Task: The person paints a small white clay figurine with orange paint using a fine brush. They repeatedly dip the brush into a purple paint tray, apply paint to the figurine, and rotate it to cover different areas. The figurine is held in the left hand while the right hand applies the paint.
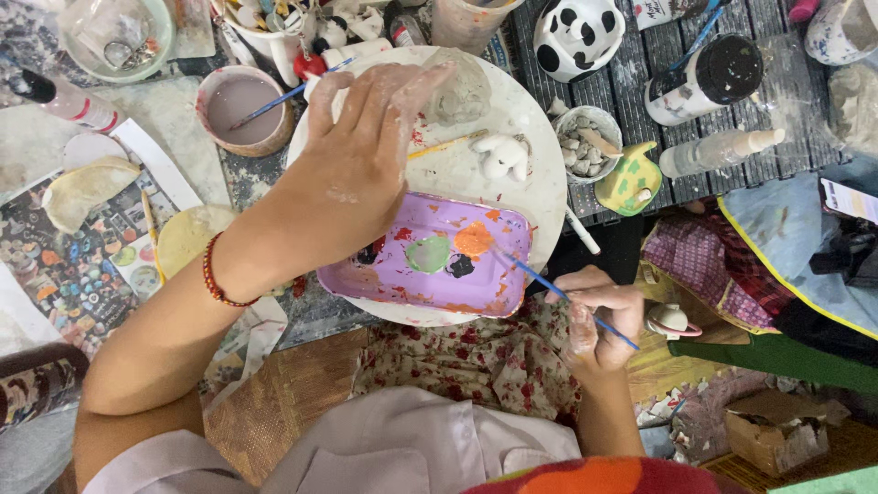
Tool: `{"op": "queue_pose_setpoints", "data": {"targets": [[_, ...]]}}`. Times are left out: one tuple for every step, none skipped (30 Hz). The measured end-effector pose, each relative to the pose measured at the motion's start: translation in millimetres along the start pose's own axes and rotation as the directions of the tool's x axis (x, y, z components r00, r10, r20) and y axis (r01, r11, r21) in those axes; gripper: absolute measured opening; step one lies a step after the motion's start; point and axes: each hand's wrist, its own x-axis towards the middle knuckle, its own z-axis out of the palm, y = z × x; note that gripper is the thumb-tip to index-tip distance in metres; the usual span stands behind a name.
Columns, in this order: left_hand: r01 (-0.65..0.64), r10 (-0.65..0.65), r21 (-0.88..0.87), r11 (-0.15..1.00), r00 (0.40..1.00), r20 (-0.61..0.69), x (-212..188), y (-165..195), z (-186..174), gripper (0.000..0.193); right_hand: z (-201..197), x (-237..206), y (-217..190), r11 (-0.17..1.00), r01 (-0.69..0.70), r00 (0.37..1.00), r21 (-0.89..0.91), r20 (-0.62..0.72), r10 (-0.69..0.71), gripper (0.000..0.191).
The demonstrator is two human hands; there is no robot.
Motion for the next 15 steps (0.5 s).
{"op": "queue_pose_setpoints", "data": {"targets": [[-0.006,0.006,-0.023,1.000,1.000,-0.015,2,1,0,0.088,0,-1,1,1.000,0.020,1.000,0.004,-0.024,-0.020,0.015],[-0.012,0.011,-0.044,0.999,0.999,-0.030,3,3,-1,0.088,-1,-2,3,1.000,0.002,1.000,0.006,-0.012,-0.002,0.015],[-0.015,0.012,-0.065,0.998,0.999,-0.044,4,6,-2,0.087,-2,-4,3,1.000,-0.018,1.000,0.010,0.002,0.018,0.015],[-0.025,0.017,-0.114,0.993,0.997,-0.074,5,8,-5,0.085,-3,-5,5,0.999,-0.034,0.999,0.015,0.016,0.033,0.015],[-0.039,0.022,-0.157,0.987,0.994,-0.111,5,10,-8,0.083,-4,-7,6,0.999,-0.024,1.000,0.026,-0.006,0.024,0.016],[-0.052,0.022,-0.198,0.979,0.988,-0.152,6,11,-12,0.081,-4,-8,7,0.999,-0.012,1.000,0.039,-0.023,0.012,0.018],[-0.047,0.014,-0.175,0.983,0.983,-0.185,7,11,-16,0.069,-6,-9,9,0.999,-0.006,0.999,0.053,-0.037,0.008,0.019],[-0.039,0.005,-0.153,0.987,0.977,-0.212,9,11,-19,0.058,-8,-9,11,0.999,0.002,1.000,0.046,-0.028,0.000,0.021],[-0.027,-0.005,-0.131,0.991,0.971,-0.237,8,12,-23,0.047,-10,-9,13,0.999,0.008,1.000,0.042,-0.019,-0.007,0.022],[-0.011,-0.025,-0.135,0.991,0.963,-0.267,3,13,-28,0.037,-13,-9,16,0.999,0.016,1.000,0.038,-0.007,-0.016,0.024],[0.001,-0.043,-0.136,0.991,0.953,-0.299,-3,13,-34,0.028,-15,-8,18,0.999,0.014,1.000,0.034,-0.009,-0.013,0.026],[0.014,-0.059,-0.134,0.991,0.941,-0.334,-11,13,-38,0.020,-18,-7,20,0.999,0.014,1.000,0.032,-0.009,-0.014,0.028],[0.065,-0.135,-0.213,0.975,0.933,-0.335,-20,15,-41,0.019,-19,-5,22,0.999,0.016,1.000,0.031,-0.009,-0.016,0.030],[0.114,-0.213,-0.294,0.949,0.919,-0.332,-31,17,-43,0.019,-21,-3,24,0.998,0.001,0.999,0.064,0.032,-0.003,0.032],[0.157,-0.288,-0.372,0.915,0.900,-0.326,-42,20,-43,0.020,-21,-1,25,0.996,-0.014,0.997,0.094,0.071,0.007,0.034]]}}
